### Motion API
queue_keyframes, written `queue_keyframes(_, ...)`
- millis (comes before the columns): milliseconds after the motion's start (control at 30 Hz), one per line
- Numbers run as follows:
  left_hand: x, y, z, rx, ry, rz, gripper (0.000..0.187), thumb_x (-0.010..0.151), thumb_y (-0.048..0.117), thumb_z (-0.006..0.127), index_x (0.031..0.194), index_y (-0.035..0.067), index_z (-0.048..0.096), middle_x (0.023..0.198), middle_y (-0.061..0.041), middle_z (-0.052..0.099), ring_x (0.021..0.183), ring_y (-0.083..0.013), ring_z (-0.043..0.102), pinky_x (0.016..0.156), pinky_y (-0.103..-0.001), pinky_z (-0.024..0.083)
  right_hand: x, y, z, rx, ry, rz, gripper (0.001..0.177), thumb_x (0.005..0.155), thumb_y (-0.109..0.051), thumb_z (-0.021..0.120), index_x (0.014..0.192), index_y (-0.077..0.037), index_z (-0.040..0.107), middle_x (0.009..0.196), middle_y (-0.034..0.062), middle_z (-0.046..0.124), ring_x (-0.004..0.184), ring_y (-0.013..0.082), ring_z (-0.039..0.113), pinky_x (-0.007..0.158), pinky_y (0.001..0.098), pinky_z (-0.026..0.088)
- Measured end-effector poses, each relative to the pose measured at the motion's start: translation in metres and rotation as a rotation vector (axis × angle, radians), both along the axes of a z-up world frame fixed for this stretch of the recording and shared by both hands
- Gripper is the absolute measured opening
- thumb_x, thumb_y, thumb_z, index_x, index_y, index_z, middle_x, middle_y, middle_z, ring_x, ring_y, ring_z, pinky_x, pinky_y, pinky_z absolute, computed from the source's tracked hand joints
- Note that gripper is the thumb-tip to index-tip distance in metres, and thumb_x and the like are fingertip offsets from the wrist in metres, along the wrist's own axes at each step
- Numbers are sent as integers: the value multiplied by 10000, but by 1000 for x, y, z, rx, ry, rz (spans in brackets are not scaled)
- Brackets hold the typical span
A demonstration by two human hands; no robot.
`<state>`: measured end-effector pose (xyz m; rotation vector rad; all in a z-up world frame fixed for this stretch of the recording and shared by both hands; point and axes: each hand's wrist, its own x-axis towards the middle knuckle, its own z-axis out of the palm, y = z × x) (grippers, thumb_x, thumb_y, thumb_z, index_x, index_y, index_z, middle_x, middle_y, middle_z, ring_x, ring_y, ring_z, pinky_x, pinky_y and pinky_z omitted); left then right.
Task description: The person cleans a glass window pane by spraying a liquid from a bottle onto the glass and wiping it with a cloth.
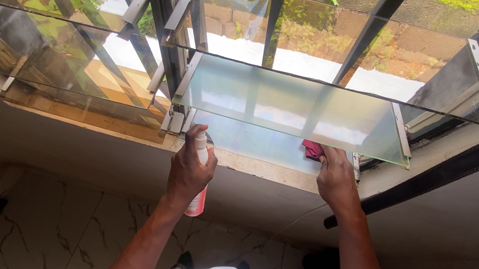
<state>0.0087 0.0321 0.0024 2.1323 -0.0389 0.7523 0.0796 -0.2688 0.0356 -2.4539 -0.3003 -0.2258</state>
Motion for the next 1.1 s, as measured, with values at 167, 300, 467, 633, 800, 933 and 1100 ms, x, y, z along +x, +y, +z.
queue_keyframes(167,2,0,1,18,-39,-27,611,906,17,641,1436,106,350,1265,-243,651,990,-485,707,776,-494,607,1,1,-1,-4,2,-10,406,952,35,508,1345,-14,598,1253,279,623,1153,472,608,940,528,489)
queue_keyframes(300,6,0,3,33,-56,-25,633,897,11,643,1457,77,355,1232,-258,645,979,-490,698,807,-513,599,4,1,-6,-46,38,-40,359,970,18,504,1304,-30,627,1182,268,642,1091,456,633,911,531,503)
queue_keyframes(467,10,3,-5,83,-52,7,594,918,29,657,1433,111,371,1248,-247,662,1001,-478,703,811,-504,603,6,1,-9,-66,22,-51,315,985,7,507,1269,-28,638,1165,259,650,1075,449,641,905,534,506)
queue_keyframes(633,10,5,-4,59,-53,21,609,905,34,653,1439,72,363,1210,-268,660,957,-481,699,781,-517,597,3,3,-7,-37,1,-43,338,966,8,519,1280,-34,635,1163,265,646,1084,466,622,890,541,494)
queue_keyframes(800,13,8,-9,84,-60,41,601,920,38,653,1448,89,370,1182,-257,672,970,-479,705,790,-512,602,4,3,-7,-46,18,-49,334,977,13,510,1284,-38,631,1182,257,646,1096,454,632,912,529,507)
queue_keyframes(933,13,8,-11,53,-17,47,583,931,46,655,1437,105,371,1185,-244,679,955,-471,713,781,-511,598,2,4,-5,-43,-23,-24,359,966,22,512,1301,-34,629,1199,261,645,1118,464,617,916,535,494)
queue_keyframes(1100,12,6,-6,74,-116,42,625,910,14,650,1459,51,355,1192,-286,645,984,-501,694,808,-512,604,2,3,-5,-27,-3,-26,368,978,28,495,1320,-25,618,1200,267,639,1113,457,625,916,532,495)
